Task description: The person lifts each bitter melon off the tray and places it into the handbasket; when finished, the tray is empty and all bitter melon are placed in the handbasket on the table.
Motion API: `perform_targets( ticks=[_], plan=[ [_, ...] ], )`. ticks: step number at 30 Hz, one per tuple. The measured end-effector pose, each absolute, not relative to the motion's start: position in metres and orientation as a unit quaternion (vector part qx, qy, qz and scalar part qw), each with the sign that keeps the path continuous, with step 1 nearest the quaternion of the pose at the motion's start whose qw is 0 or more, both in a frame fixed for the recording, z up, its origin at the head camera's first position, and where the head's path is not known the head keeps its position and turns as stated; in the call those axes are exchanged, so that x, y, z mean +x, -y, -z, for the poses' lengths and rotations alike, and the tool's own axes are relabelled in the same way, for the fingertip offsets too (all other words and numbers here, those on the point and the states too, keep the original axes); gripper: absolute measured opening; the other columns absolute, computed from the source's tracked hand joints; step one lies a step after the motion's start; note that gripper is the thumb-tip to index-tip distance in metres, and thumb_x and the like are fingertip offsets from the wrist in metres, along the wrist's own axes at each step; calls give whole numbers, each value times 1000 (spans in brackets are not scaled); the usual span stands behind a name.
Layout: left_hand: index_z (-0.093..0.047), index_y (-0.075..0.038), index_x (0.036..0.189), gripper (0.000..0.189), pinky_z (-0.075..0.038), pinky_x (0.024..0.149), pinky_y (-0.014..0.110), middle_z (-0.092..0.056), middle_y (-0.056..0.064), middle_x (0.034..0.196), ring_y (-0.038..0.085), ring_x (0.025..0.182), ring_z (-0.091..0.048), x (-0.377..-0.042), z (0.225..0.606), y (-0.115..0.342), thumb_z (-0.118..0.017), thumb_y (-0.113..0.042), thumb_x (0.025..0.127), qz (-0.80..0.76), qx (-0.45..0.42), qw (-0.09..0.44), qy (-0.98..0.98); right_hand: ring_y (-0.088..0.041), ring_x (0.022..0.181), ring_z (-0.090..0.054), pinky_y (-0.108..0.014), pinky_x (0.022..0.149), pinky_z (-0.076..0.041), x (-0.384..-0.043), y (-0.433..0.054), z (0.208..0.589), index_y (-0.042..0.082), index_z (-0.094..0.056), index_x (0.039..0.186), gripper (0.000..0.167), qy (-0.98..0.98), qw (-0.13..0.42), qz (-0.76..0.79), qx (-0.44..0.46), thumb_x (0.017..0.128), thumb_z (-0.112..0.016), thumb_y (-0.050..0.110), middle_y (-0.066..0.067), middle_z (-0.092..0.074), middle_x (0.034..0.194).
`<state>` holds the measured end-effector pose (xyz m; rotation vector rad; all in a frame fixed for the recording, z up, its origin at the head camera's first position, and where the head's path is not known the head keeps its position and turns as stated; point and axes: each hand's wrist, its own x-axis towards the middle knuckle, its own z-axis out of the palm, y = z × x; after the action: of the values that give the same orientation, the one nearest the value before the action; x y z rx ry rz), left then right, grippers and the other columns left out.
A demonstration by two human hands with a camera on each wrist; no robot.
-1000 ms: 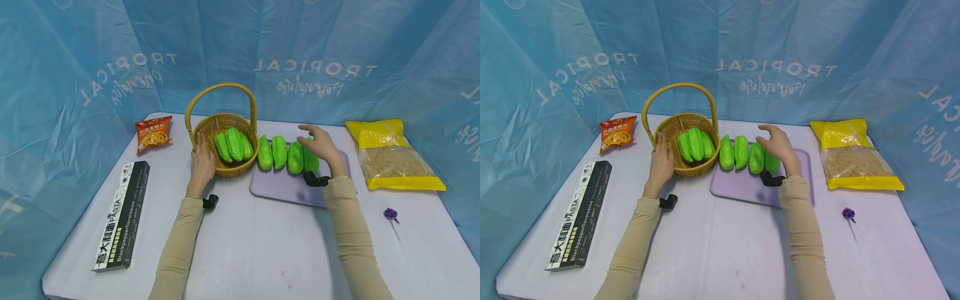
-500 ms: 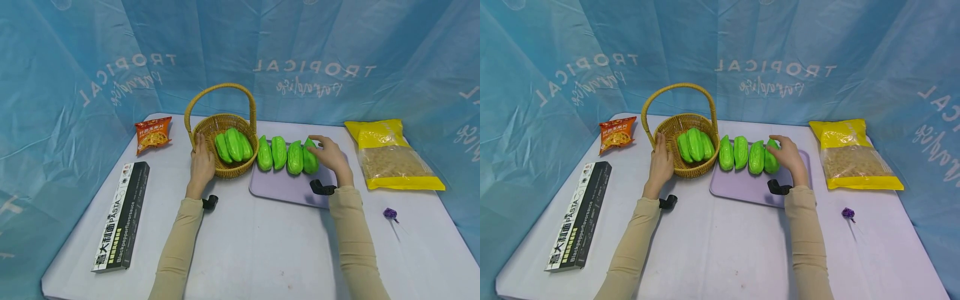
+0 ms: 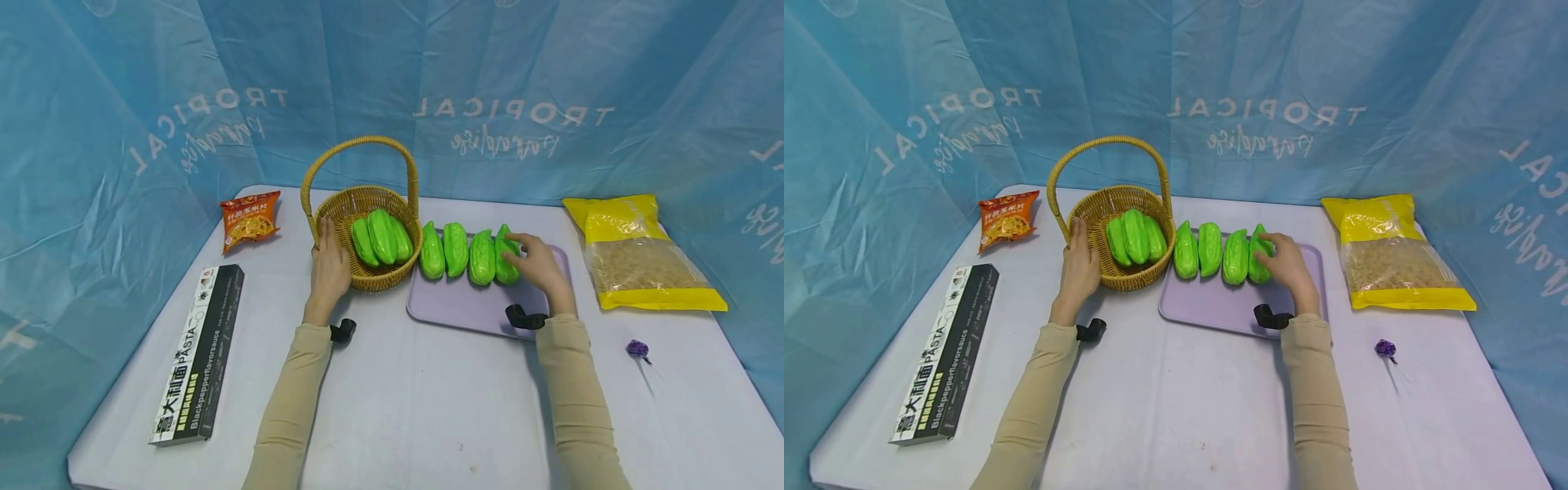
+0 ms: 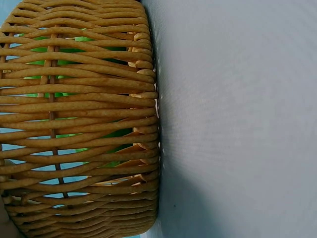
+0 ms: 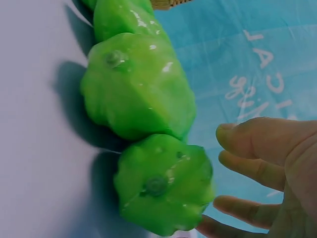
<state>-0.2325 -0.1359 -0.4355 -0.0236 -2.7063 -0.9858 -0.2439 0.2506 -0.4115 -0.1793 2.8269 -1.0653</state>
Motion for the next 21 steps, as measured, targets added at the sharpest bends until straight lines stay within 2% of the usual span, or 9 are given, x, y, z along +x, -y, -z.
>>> perform_targets(
  ticks=[12,21],
  plan=[
    [-11,5,154,58,-20,115,54,-7,20,163,37,147,-20,-233,436,136,-30,-11,101,338,-9,132,932,-50,132,-40,-58,108,-34,-243,-247,421,0,-36,148,56,-931,61,357,-44,98,-53,20,-29,-31,152],
    [-12,5,153,58,-21,115,54,-9,21,162,39,146,-21,-233,437,136,-29,-11,100,337,-7,136,932,-51,130,-42,-57,104,-40,-241,-247,421,3,-36,148,57,-927,66,368,-28,97,-55,20,-28,-30,154]
  ],
)
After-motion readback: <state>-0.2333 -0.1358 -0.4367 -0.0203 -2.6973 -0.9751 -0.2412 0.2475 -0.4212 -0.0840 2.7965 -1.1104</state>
